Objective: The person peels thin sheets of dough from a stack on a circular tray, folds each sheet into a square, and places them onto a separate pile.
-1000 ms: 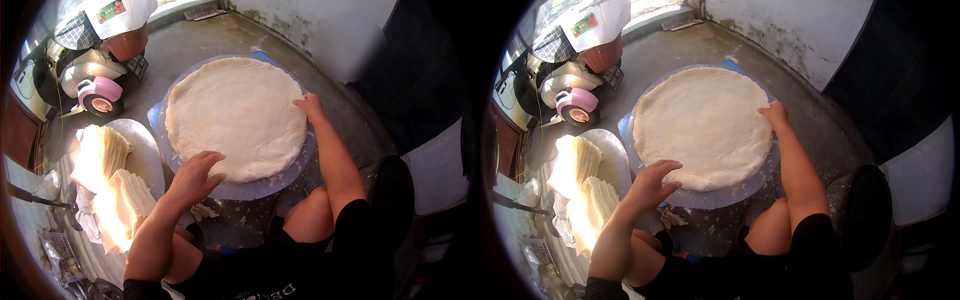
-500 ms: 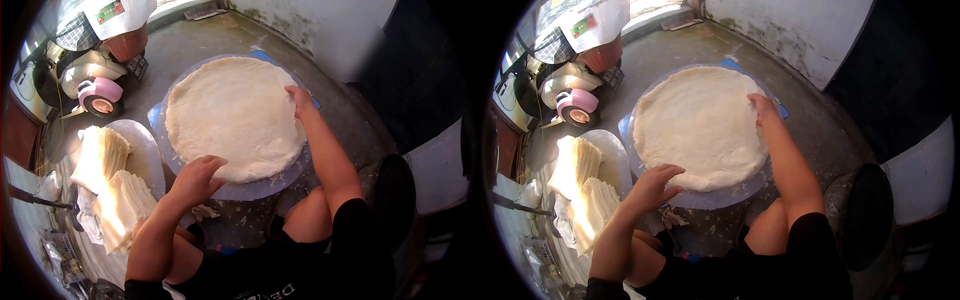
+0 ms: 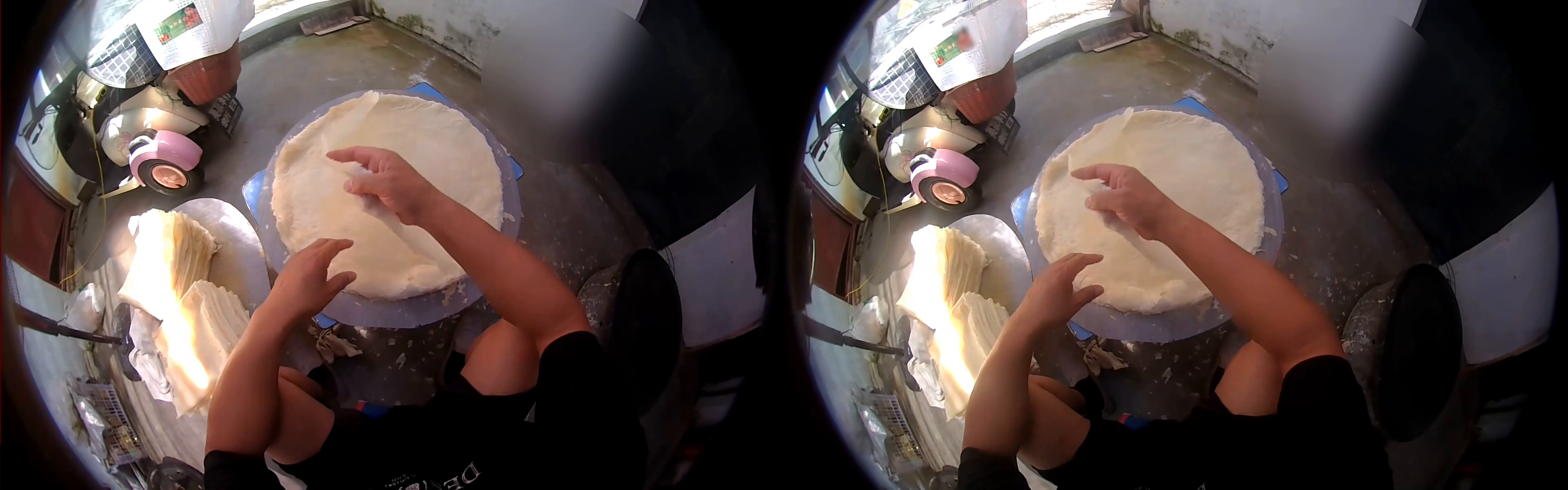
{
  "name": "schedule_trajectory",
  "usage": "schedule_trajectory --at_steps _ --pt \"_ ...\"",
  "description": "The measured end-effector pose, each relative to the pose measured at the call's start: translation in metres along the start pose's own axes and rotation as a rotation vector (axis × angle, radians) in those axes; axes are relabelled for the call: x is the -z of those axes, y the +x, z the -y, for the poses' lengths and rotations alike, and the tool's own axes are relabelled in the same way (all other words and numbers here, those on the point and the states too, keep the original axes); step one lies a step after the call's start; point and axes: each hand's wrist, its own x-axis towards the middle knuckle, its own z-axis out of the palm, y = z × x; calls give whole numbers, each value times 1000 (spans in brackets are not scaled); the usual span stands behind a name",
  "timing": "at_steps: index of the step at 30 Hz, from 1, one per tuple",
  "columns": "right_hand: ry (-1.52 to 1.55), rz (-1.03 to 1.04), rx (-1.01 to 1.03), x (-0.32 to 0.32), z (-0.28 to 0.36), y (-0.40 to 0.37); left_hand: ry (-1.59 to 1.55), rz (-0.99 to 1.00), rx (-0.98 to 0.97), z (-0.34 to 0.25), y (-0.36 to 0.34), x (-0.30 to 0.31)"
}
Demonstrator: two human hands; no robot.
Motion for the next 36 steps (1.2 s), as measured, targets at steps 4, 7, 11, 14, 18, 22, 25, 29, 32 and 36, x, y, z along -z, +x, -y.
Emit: schedule_trajectory --at_steps 4,7,11,14,18,22,25,29,32,36 --pt "-2 244 -57 -54 5 -24 -46 19 359 55 25 4" --pt "-64 436 -37 -77 -3 -38 -668 -370 31 83 25 -1" --pt "-66 563 -150 -94 2 -61 -1467 -404 581 111 38 17" --pt "-99 730 -236 -100 7 -75 -428 -533 172 116 20 16" --pt "-88 831 -241 -112 17 -99 -269 -613 63 122 18 29" --pt "-100 918 -368 -119 16 -120 -287 -555 -22 113 14 35" --pt "-190 922 -298 -117 13 -128 -2 -389 4 115 5 27" --pt "-194 861 -119 -110 7 -138 79 -30 232 112 -4 22" --pt "-107 803 -94 -105 13 -145 72 -42 267 115 -7 23" --pt "-99 779 -130 -99 41 -155 40 -83 356 99 -30 53"
